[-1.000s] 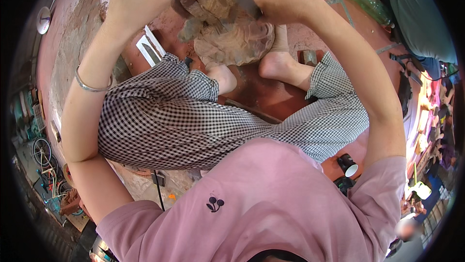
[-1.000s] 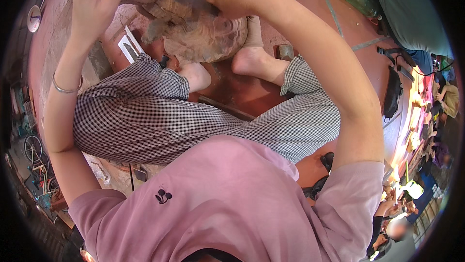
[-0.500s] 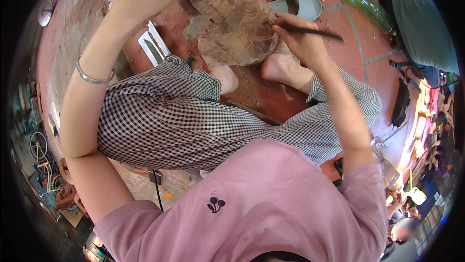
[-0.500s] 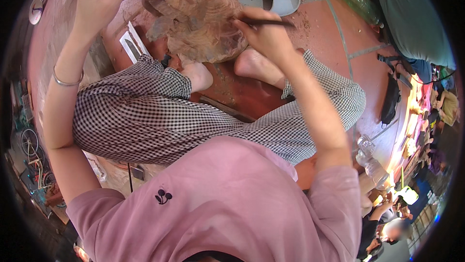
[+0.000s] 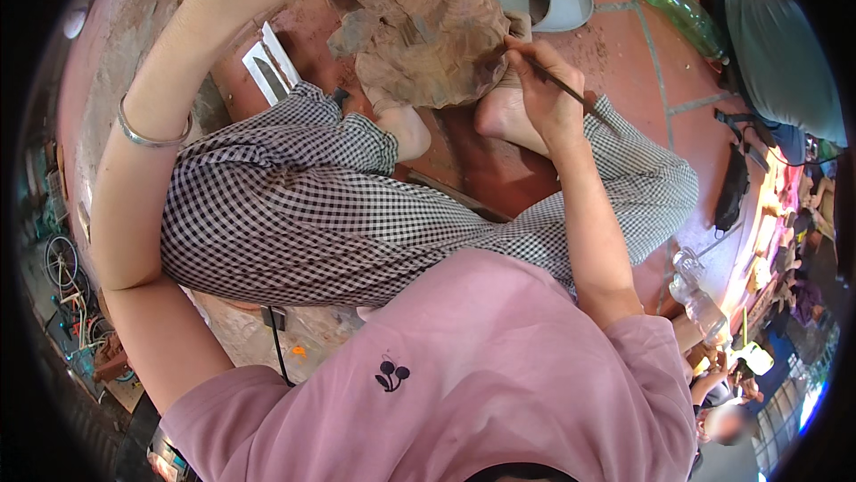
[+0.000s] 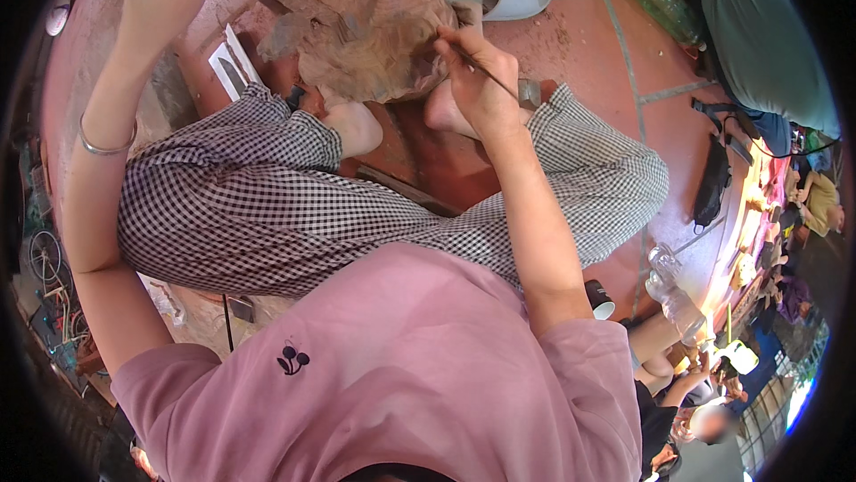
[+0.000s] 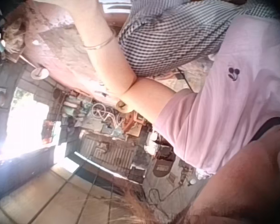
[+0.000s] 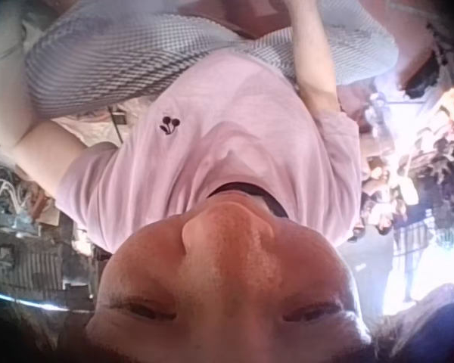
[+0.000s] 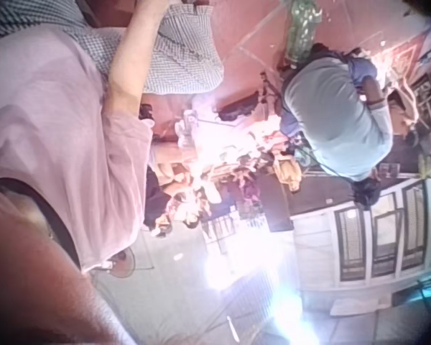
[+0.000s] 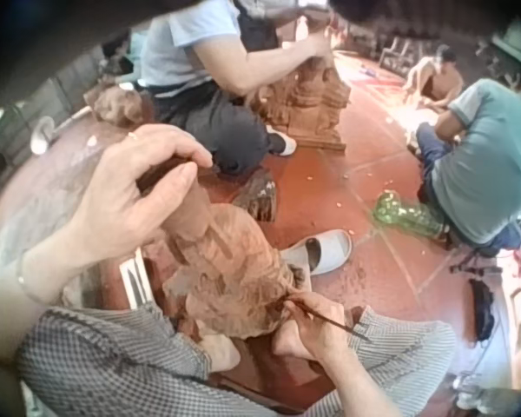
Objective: The person sits on the floor and carves a wooden sculpture using a small knife. They hold the wood steady with their left hand and use the knife in their right hand to remove shavings and shape the surface. The person occasionally pauses to inspect the work or adjust their grip.
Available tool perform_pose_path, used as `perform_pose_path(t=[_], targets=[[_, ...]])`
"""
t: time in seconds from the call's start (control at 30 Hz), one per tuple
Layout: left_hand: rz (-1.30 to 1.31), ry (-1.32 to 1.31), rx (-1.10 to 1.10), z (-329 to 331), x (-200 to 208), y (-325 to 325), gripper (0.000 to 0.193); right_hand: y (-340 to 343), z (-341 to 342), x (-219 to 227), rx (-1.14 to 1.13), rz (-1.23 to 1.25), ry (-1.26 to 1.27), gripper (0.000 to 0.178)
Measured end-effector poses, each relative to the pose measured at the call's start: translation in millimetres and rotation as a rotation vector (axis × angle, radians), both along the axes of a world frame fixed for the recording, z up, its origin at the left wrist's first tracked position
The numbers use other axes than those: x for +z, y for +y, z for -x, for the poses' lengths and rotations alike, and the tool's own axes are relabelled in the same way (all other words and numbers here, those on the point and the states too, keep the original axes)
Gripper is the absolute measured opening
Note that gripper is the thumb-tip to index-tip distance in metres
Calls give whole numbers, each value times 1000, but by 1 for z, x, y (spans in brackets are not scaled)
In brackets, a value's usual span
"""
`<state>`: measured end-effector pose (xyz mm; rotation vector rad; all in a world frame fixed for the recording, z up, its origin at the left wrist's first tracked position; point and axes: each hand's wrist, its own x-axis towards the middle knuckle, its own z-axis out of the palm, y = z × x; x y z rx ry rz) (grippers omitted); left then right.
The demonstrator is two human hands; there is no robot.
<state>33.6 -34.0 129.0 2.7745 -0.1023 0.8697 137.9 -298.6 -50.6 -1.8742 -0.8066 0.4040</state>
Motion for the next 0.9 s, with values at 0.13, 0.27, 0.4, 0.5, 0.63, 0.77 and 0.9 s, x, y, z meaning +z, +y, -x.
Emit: perform_pose_path(t=[0.13,0.27,0.4,0.5,0.63,0.77,0.9], targets=[[-18,-6,12,1,1,-2,17,2,8,-1,-18,-49,-125,9],[10,-110,-82,-1,-10,6,17,4,17,-1,20,29,-375,10],[53,-153,-125,-5,-14,5,17,-2,4,-10,16,-46,-86,13],[-13,-92,-62,-1,-8,4,17,2,12,-12,-33,-39,-161,14],[-35,-90,-51,-2,-11,7,17,4,23,-9,-28,19,-380,12],[-45,-82,-43,-1,-10,6,18,2,9,-6,-18,-6,-110,10],[-70,-59,-31,-2,-8,7,18,5,25,0,-30,18,-418,5]])
